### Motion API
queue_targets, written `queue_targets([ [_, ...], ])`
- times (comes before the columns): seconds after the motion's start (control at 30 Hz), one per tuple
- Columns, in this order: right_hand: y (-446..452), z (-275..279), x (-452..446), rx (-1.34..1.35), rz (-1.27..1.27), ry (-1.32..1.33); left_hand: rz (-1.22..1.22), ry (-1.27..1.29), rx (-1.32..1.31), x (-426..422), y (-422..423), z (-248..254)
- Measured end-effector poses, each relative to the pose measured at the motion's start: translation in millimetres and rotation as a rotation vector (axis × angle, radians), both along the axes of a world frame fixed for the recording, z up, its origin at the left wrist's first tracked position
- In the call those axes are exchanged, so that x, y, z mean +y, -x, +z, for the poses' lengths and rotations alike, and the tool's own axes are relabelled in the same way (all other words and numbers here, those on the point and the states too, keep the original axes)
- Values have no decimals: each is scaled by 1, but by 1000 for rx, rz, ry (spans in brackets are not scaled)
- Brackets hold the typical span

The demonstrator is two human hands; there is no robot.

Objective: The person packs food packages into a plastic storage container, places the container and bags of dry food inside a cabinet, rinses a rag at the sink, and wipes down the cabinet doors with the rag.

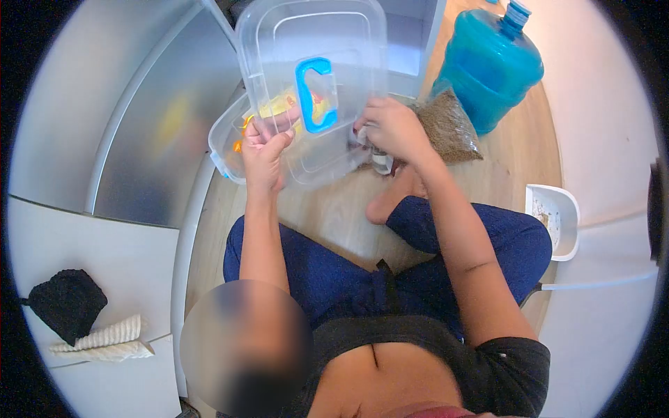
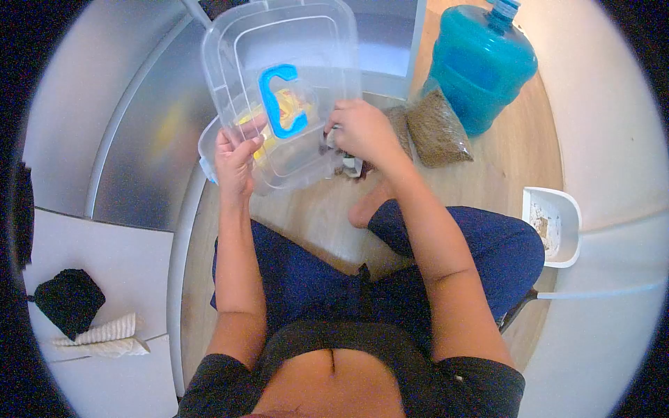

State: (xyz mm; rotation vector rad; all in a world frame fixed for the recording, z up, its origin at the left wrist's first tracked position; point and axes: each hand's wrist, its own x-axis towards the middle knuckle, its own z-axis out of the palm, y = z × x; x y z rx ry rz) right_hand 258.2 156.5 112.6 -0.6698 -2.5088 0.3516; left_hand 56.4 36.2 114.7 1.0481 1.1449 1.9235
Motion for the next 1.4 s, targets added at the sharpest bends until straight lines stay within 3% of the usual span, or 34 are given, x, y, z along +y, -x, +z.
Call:
queue_targets([
  [0.03, 1, 4, -1, -2, 2, 2, 2, 2, -2, -1, 1, -1],
  [0.13, 2, 34, -1, 548, -244, -26, -36, 59, -6, -2, -5, -2],
  [0.3, 31, 24, -7, 554, -178, -306, -62, 29, -63, 3, -11, -3],
  [0.37, 32, 7, -29, 153, 7, -251, -36, 23, -36, 3, -10, -3],
  [0.4, 29, 5, -37, 154, 14, -247, -23, 17, -5, 4, -8, -3],
  [0.47, 16, 4, -42, -414, 24, 138, -17, 13, -2, 9, -3, -5],
  [0.5, 11, 3, -40, -414, 25, 151, -18, 19, -1, 6, -2, -8],
  [0.6, 7, 22, -25, 132, -169, 140, 9, 25, -23, 5, -5, -4],
  [0.63, 13, 30, -25, 131, -169, 140, 9, 25, -25, 4, -6, -4],
  [0.7, 30, 42, -23, 708, -201, -35, -4, 31, -38, 4, -8, -5],
  [0.83, 56, 31, -28, 694, -183, -267, -73, 33, -40, 6, -12, -16],
  [0.93, 50, 8, -47, 476, -123, -228, -54, 5, -46, 3, -8, -17],
  [1.0, 33, -17, -49, -201, 18, -1, 0, 38, -8, 0, -5, -8],
  [1.13, 11, 12, -45, -441, 99, 290, 4, 19, 12, 4, -5, 1],
  [1.2, 5, 34, -45, -29, 79, 189, 8, 17, 32, 3, -6, 4],
  [1.23, 7, 40, -47, -30, 78, 192, 8, 21, 31, 2, -6, 3],
  [1.3, 21, 50, -49, 461, -95, 46, 18, 26, 12, 1, -7, 4],
  [1.33, 31, 45, -46, 459, -95, 49, 20, 28, 10, 0, -9, 4],
  [1.4, 47, 24, -37, 568, -101, -250, -17, -3, 26, -2, -13, 5],
])
